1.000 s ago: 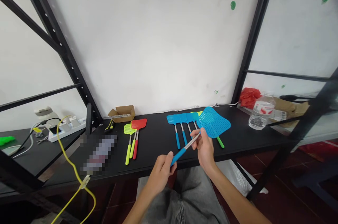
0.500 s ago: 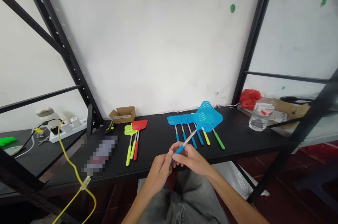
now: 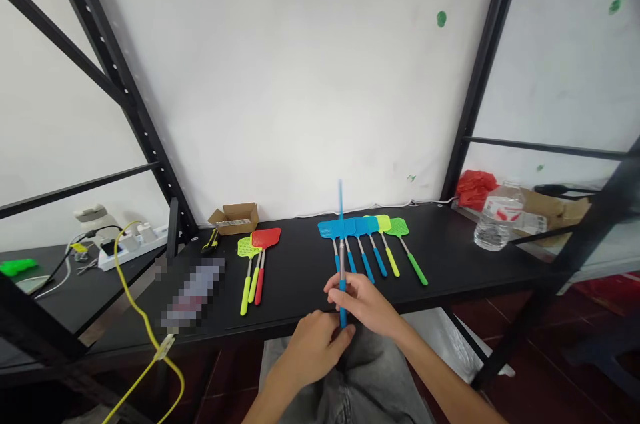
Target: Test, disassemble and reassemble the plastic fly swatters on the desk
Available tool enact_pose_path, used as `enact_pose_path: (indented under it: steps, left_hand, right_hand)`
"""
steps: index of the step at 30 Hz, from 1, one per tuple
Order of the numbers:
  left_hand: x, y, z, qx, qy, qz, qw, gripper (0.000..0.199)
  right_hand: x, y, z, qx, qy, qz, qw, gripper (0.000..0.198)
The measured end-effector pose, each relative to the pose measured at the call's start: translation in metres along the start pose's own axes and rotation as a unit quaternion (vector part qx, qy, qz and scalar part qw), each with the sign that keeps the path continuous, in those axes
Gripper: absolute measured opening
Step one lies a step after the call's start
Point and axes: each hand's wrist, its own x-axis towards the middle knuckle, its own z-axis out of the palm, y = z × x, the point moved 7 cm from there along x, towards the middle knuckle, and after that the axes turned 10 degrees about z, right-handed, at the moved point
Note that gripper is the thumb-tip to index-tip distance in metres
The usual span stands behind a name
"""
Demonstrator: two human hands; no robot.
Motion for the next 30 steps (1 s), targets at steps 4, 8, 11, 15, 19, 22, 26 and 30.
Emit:
enact_pose_path:
  steps: [4,8,11,15,19,22,26,30]
  left_hand:
    - [-0.004,0.001,0.013,-0.028,-0.066,0.008,0.997,0.041]
    - [-0.009,0.0,0.015,-0.056,-0.115,0.005,0.992,0.035]
    - [-0.01,-0.002,0.017,-0.07,-0.133,0.005,0.989,0.032]
    - [-0.01,-0.005,0.018,-0.063,-0.123,0.011,0.99,0.033]
    - [-0.009,-0.005,0.016,-0.029,-0.101,0.015,0.994,0.033]
    - [-0.008,-0.004,0.014,-0.009,-0.094,0.02,0.995,0.035]
    - [-0.007,-0.001,0.01,-0.006,-0.087,0.028,0.996,0.036]
    - [-0.003,-0.002,-0.001,-0.001,-0.029,0.013,1.0,0.037]
  right_hand:
    - [-0.003,-0.004,0.011,-0.039,-0.035,-0.009,0.999,0.017]
    - [-0.003,-0.003,0.011,-0.038,-0.039,-0.019,0.998,0.017]
    - [-0.002,-0.001,0.008,-0.026,-0.032,-0.013,0.999,0.017]
    - [-0.002,-0.002,0.008,-0.024,-0.038,-0.01,0.999,0.018]
    - [-0.003,-0.003,0.009,-0.022,-0.048,-0.009,0.999,0.018]
    - [-0.003,-0.004,0.009,-0.017,-0.048,-0.008,0.999,0.018]
    - [-0.003,-0.002,0.008,-0.013,-0.043,-0.01,0.999,0.02]
    - [-0.002,0.001,0.007,-0.001,-0.037,-0.012,0.999,0.021]
